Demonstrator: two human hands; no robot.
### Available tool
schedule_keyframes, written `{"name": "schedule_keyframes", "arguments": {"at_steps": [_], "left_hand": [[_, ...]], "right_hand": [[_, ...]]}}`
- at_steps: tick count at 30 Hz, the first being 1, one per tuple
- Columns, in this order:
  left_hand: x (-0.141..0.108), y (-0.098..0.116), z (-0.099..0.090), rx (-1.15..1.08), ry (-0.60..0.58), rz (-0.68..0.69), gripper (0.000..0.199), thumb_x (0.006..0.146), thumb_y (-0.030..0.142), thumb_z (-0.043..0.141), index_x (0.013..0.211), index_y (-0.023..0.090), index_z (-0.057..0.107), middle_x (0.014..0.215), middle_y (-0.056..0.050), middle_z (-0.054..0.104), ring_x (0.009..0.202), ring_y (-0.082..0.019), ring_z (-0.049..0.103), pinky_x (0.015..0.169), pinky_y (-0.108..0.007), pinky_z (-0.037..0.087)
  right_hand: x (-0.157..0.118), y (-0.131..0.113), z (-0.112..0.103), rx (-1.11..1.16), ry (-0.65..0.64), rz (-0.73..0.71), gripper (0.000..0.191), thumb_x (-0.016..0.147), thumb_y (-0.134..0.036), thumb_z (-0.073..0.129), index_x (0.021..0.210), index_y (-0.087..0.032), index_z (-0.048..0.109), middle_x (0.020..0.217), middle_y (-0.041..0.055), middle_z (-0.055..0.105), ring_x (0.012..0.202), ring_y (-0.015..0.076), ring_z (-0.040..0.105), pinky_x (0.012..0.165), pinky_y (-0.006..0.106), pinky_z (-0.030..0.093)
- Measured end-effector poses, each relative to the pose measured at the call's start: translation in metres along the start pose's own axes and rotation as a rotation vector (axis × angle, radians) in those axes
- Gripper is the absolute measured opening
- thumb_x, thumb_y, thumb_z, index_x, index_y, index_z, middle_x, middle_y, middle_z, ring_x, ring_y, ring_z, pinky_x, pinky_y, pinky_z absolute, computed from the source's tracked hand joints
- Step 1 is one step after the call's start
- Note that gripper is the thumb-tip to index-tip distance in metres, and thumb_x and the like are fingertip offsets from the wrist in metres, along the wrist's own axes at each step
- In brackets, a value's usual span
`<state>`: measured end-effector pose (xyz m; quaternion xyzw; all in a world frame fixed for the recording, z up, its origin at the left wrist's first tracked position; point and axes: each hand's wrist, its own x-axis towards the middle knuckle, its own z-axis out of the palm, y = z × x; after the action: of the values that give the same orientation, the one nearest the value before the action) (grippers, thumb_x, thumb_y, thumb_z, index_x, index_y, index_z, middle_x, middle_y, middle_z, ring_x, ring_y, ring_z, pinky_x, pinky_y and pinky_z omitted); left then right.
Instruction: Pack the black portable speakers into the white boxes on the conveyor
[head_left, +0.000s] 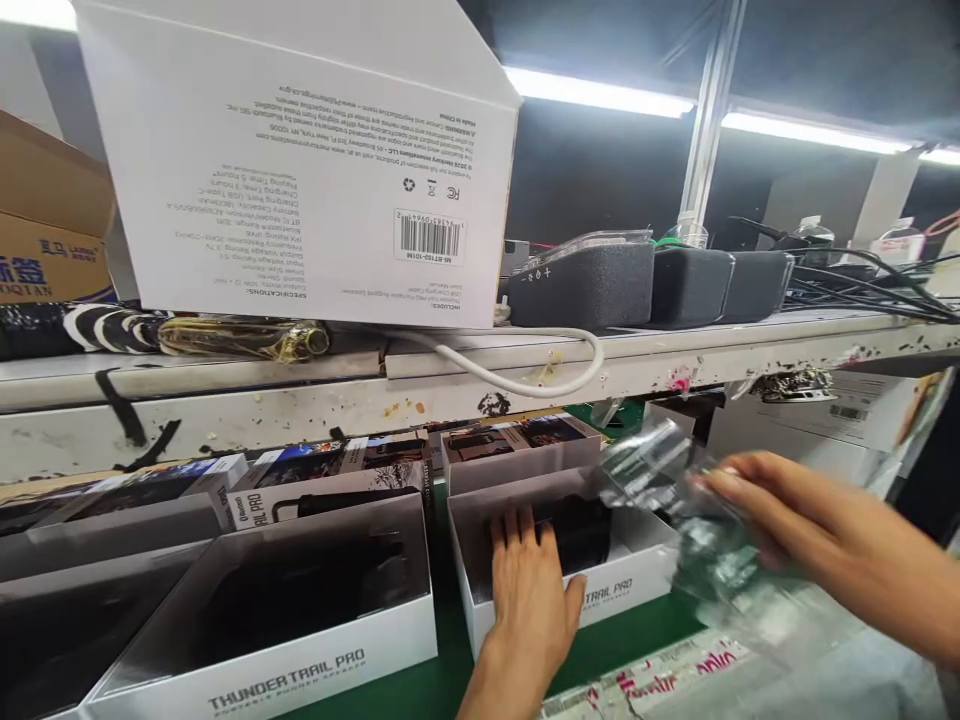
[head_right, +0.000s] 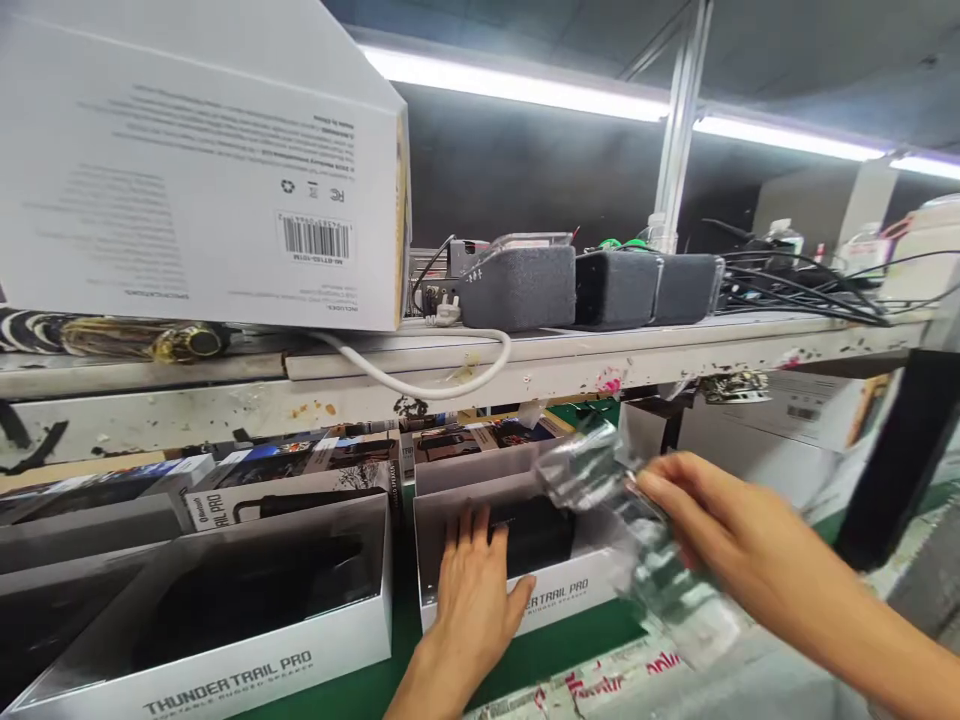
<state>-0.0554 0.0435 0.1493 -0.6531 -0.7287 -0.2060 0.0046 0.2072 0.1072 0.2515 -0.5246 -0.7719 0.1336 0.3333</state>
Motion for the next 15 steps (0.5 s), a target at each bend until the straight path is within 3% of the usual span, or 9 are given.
{"name": "schedule_keyframes", "arguments": {"at_steps": [3, 6, 8, 10, 15], "left_hand": [[0.032, 0.009, -0.002, 0.010, -0.091, 0.036, 0.067, 0.091, 0.047, 0.061, 0.145, 0.007, 0.052, 0.161, -0.023, 0.039, 0.156, -0.041, 0.023, 0.128, -0.054, 0.022], [0.061, 0.009, 0.004, 0.023, -0.197, 0.036, 0.079, 0.084, 0.052, 0.070, 0.146, 0.008, 0.050, 0.157, -0.022, 0.045, 0.150, -0.042, 0.034, 0.124, -0.052, 0.030], [0.075, 0.007, 0.014, 0.028, -0.247, 0.044, 0.093, 0.073, 0.057, 0.079, 0.147, 0.009, 0.049, 0.153, -0.022, 0.049, 0.142, -0.043, 0.044, 0.120, -0.053, 0.037], [0.086, 0.004, 0.025, 0.036, -0.285, 0.055, 0.108, 0.062, 0.056, 0.087, 0.151, 0.010, 0.045, 0.152, -0.023, 0.049, 0.137, -0.044, 0.047, 0.117, -0.056, 0.039], [0.102, 0.001, 0.041, 0.075, -0.340, 0.014, 0.127, 0.047, 0.032, 0.093, 0.157, 0.007, 0.033, 0.153, -0.028, 0.047, 0.135, -0.048, 0.047, 0.113, -0.063, 0.039]], "right_hand": [[0.057, -0.005, 0.031, 0.182, -0.060, 0.125, 0.050, 0.092, -0.060, 0.035, 0.105, -0.020, 0.061, 0.059, 0.0070, 0.060, 0.056, 0.0214, 0.053, 0.056, 0.035, 0.041], [0.094, 0.006, 0.056, 0.318, -0.037, 0.183, 0.041, 0.091, -0.049, 0.040, 0.111, -0.017, 0.058, 0.081, 0.0110, 0.070, 0.057, 0.0195, 0.053, 0.057, 0.034, 0.040], [0.103, 0.020, 0.068, 0.337, -0.071, 0.193, 0.040, 0.091, -0.048, 0.040, 0.109, -0.017, 0.059, 0.081, 0.0103, 0.069, 0.057, 0.0195, 0.053, 0.057, 0.033, 0.040], [0.104, 0.032, 0.076, 0.264, -0.114, 0.205, 0.040, 0.092, -0.046, 0.037, 0.105, -0.018, 0.062, 0.067, 0.0072, 0.064, 0.057, 0.0206, 0.053, 0.058, 0.033, 0.039], [0.104, 0.040, 0.087, 0.103, -0.184, 0.197, 0.035, 0.094, -0.034, 0.033, 0.083, -0.019, 0.063, 0.060, 0.0068, 0.059, 0.062, 0.0206, 0.057, 0.061, 0.030, 0.038]]}}
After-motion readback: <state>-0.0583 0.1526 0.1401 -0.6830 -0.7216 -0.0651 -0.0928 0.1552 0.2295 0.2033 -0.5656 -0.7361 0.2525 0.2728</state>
